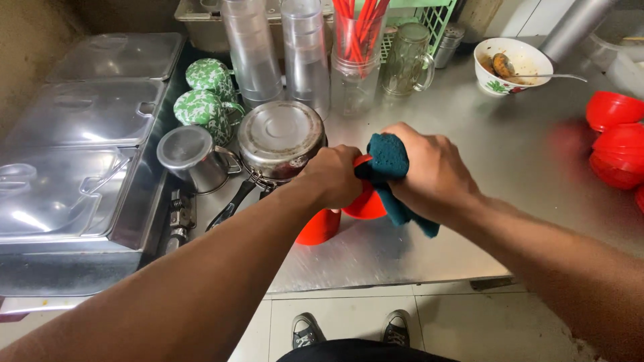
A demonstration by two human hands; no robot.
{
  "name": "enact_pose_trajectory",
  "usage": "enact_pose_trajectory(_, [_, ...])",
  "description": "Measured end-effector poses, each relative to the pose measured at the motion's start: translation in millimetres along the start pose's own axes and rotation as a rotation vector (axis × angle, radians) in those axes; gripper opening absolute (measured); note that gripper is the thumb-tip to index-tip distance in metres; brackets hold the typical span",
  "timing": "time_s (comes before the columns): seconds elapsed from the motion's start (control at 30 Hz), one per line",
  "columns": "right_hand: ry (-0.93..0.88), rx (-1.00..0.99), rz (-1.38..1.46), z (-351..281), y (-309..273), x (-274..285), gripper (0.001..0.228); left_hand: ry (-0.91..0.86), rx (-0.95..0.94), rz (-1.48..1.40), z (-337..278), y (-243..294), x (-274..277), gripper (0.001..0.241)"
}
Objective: Wiping and drying small red bowls using a cloth at a counter.
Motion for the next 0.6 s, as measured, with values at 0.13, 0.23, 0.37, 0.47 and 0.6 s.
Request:
enact_pose_trajectory(0.13, [-0.04, 0.128, -0.026, 4, -2, 14, 0.037, 0.045, 0.007, 0.031, 6, 7, 1, 0.037])
enact_pose_trajectory(0.23, [0.027, 0.189, -0.014, 5, 8, 15, 0.039, 0.062, -0.009, 0.087, 26, 3, -6, 0.031])
enact_pose_trajectory(0.37, [0.004, -0.341, 0.379, 8, 39, 6, 0.032, 0.256, -0.065, -0.061, 44, -2, -13, 0.032])
enact_pose_trajectory(0.47, [-0.073, -0.533, 0.627, 3, 50, 0, 0.031, 0.282, -0.008, -0.14, 34, 9, -16, 0.033])
enact_pose_trajectory(0.6, [0.019, -0.219, 0.176, 10, 61, 10, 0.041, 0.343, -0.04, -0.025, 27, 14, -19, 0.04])
Point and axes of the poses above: each hand's wrist, its own z-axis towards the middle knuckle, its own x-axis out of the back of the hand, y = z × x, the point moved 2 cm from there along z, towards the middle knuckle, and after that the axes turned 4 degrees about -y, right-handed, at the moved point
